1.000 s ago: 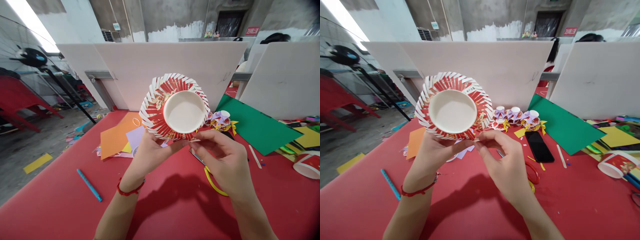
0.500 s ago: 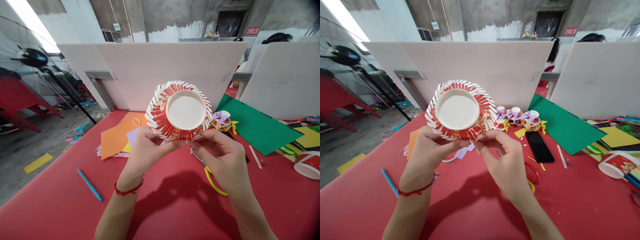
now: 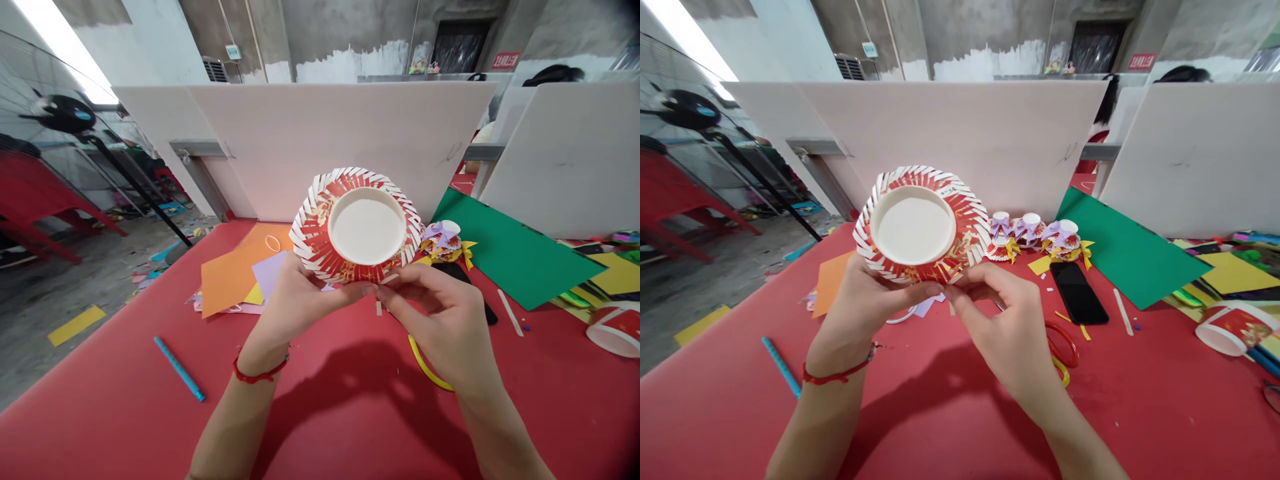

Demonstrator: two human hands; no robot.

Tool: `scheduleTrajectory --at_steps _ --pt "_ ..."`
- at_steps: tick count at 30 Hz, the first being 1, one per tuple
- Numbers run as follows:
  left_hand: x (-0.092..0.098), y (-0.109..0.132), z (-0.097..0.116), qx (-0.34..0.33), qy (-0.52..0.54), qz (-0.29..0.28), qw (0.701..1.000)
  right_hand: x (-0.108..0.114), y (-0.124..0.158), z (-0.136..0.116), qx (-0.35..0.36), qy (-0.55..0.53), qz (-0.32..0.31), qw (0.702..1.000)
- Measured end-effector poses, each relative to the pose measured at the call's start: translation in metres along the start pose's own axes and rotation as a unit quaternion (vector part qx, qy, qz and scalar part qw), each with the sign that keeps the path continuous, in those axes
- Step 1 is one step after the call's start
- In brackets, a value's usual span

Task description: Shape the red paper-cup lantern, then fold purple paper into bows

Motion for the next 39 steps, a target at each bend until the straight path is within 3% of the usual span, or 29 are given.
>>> scheduleTrajectory --at_steps 6,11,16,21,28,33,39 --pt "0.0 -0.002 -0.003 -0.008 0.012 0.03 0.999 0.007 0.004 -0.007 0.044 0.065 0.05 0.996" --pt "0.0 -0.003 0.0 -0.026 0.008 0.064 0.998 0.003 0.006 -0.005 0.033 0.028 0.017 0.999" --pt "-0.001 -0.005 0.001 -0.041 0.017 0.056 0.997 0.009 0.005 0.002 -0.023 -0.017 0.011 1.0" --pt "0.002 -0.004 0.0 -0.042 0.018 0.067 0.997 0.011 0.005 -0.002 -0.011 -0.018 0.003 1.0" --pt "-0.008 0.004 -0.023 0.095 0.151 0.03 0.984 0.006 0.007 -0.018 0.126 0.099 0.023 0.987" --pt "-0.009 0.006 -0.027 0.109 0.195 0.023 0.974 0.001 0.011 -0.027 0.204 0.139 0.047 0.968" --pt "-0.01 0.006 -0.029 0.099 0.221 0.029 0.97 -0.011 0.019 -0.038 0.32 0.19 0.02 0.928"
Point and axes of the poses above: each hand's wrist, its own y-axis away from the middle knuckle, its own x-axis out of the back of the hand, z = x × y, the point moved 9 cm from there along -y, towards the middle knuckle, and after that the axes turned 3 degrees about z, right-handed, at the moved point
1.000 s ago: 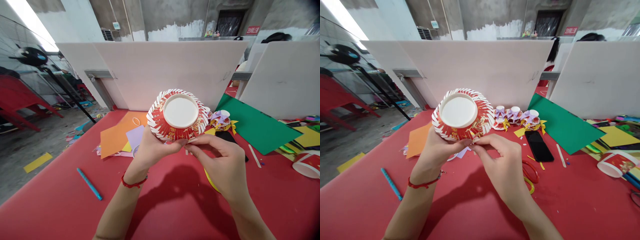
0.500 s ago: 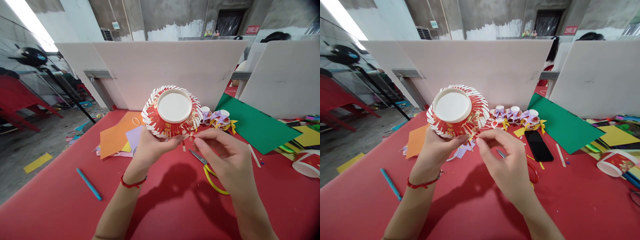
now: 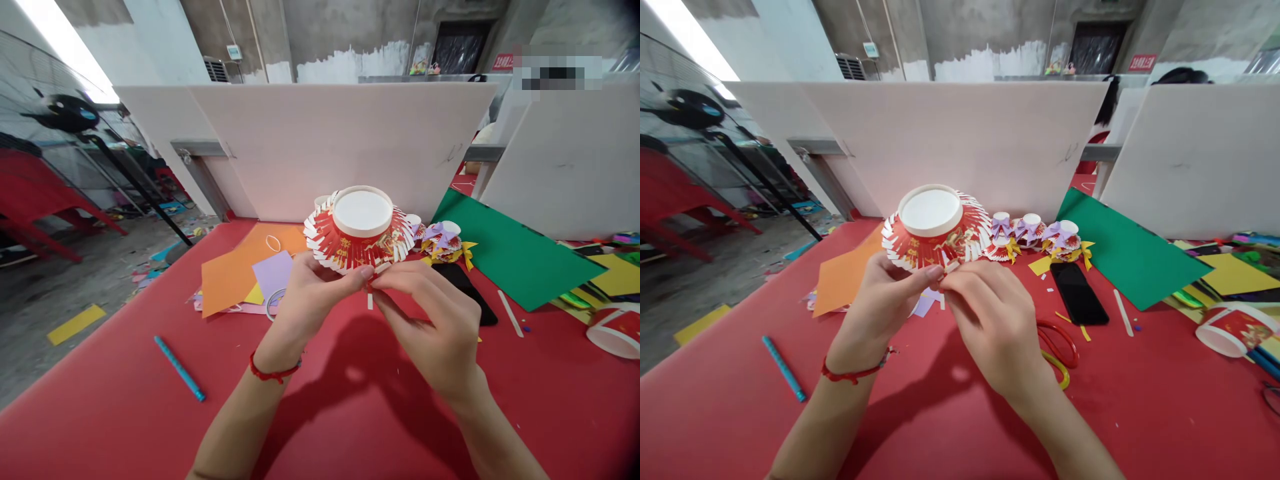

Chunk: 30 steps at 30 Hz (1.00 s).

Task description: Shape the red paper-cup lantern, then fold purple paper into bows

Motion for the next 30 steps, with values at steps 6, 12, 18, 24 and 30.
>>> scheduleTrajectory --at_steps 6,12,18,24,30 --pt "0.002 0.001 0.015 -0.072 -0.074 0.055 0.993 0.002 0.001 0.0 -0.011 -0.015 0.026 0.999" --pt "-0.006 0.005 0.033 -0.122 -0.146 0.051 0.98 0.005 0.007 0.03 -0.207 -0.121 0.071 0.968" --pt "-0.007 0.008 0.038 -0.165 -0.15 0.041 0.974 -0.003 0.017 0.053 -0.344 -0.26 0.061 0.9" --pt "-0.006 0.01 0.038 -0.179 -0.268 0.023 0.946 -0.001 0.017 0.053 -0.358 -0.283 0.075 0.887" --pt "-0.002 0.008 0.034 -0.155 -0.29 0.02 0.944 0.007 0.014 0.049 -0.339 -0.213 0.093 0.912"
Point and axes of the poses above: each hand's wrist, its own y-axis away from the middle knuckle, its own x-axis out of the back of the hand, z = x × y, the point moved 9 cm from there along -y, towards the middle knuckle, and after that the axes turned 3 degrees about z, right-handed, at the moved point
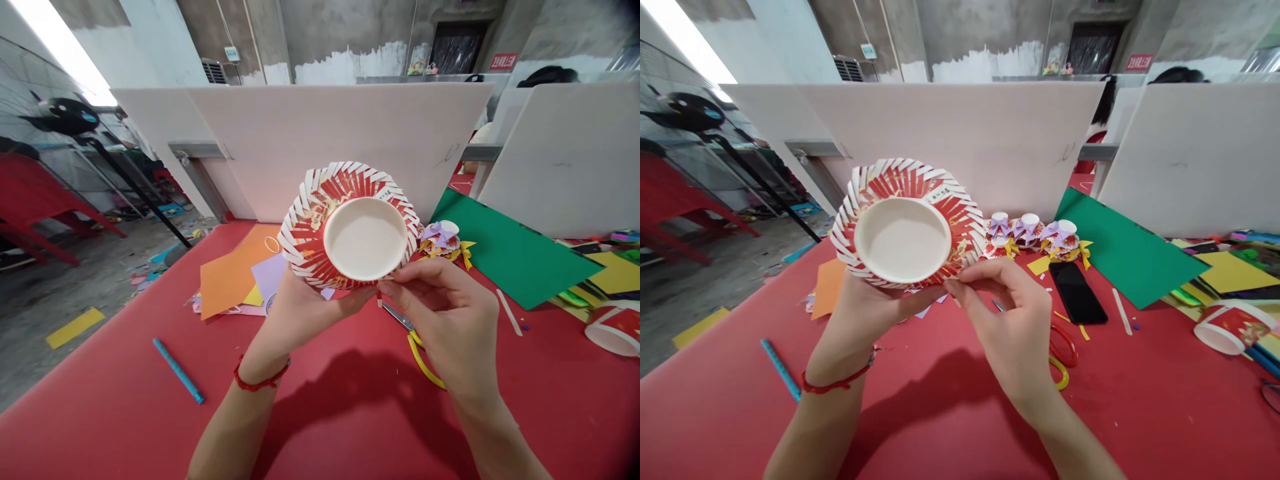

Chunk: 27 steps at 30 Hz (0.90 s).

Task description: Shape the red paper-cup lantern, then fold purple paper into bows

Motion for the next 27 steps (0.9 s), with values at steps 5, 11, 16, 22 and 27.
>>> scheduleTrajectory --at_steps 5,11,16,22,27 --pt "0.001 0.001 -0.001 0.005 0.021 0.002 1.0 0.004 -0.002 -0.003 0.005 -0.009 -0.015 1.0" --pt "0.007 0.001 -0.003 0.05 0.058 0.032 0.997 0.002 0.002 -0.012 0.056 0.034 -0.035 0.997" --pt "-0.005 0.001 -0.014 0.129 0.157 -0.019 0.979 -0.008 0.012 -0.025 0.183 0.121 -0.042 0.975" --pt "-0.013 0.006 -0.022 0.168 0.24 -0.037 0.955 -0.017 0.016 -0.037 0.276 0.159 -0.064 0.946" --pt "-0.018 0.006 -0.021 0.178 0.269 -0.037 0.946 -0.018 0.019 -0.043 0.315 0.17 -0.064 0.932"
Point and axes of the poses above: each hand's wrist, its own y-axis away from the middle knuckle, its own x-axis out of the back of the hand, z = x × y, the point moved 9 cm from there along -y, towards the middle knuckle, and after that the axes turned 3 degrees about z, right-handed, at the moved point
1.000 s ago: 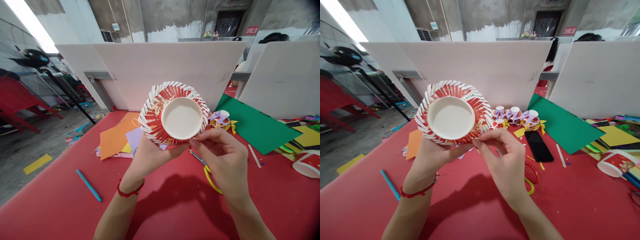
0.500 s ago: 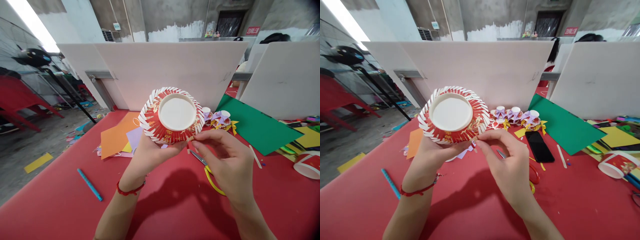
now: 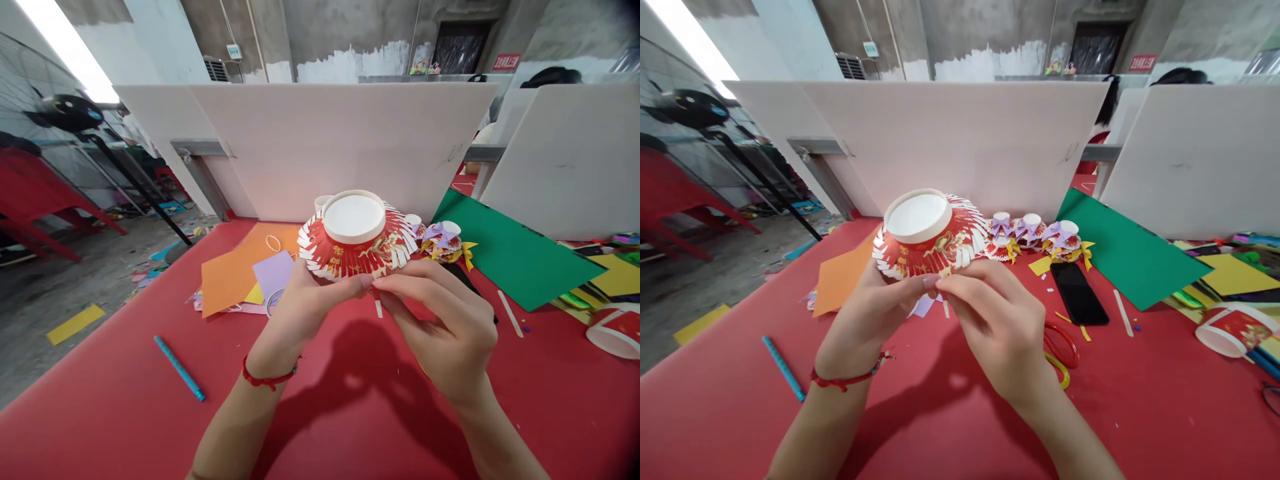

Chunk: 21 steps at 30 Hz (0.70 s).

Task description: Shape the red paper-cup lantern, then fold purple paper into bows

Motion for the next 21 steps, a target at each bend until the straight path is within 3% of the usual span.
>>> scheduleTrajectory --at_steps 12,18,21 --pt "0.001 0.001 0.003 -0.039 -0.032 0.011 0.999 -0.003 0.002 -0.002 0.007 -0.004 0.005 1.0" --pt "0.004 0.003 0.016 -0.074 -0.084 0.039 0.993 -0.003 0.007 0.021 -0.148 -0.066 0.031 0.986" --pt "0.003 0.003 0.025 -0.094 -0.098 0.048 0.99 -0.007 0.009 0.025 -0.185 -0.094 0.013 0.978"
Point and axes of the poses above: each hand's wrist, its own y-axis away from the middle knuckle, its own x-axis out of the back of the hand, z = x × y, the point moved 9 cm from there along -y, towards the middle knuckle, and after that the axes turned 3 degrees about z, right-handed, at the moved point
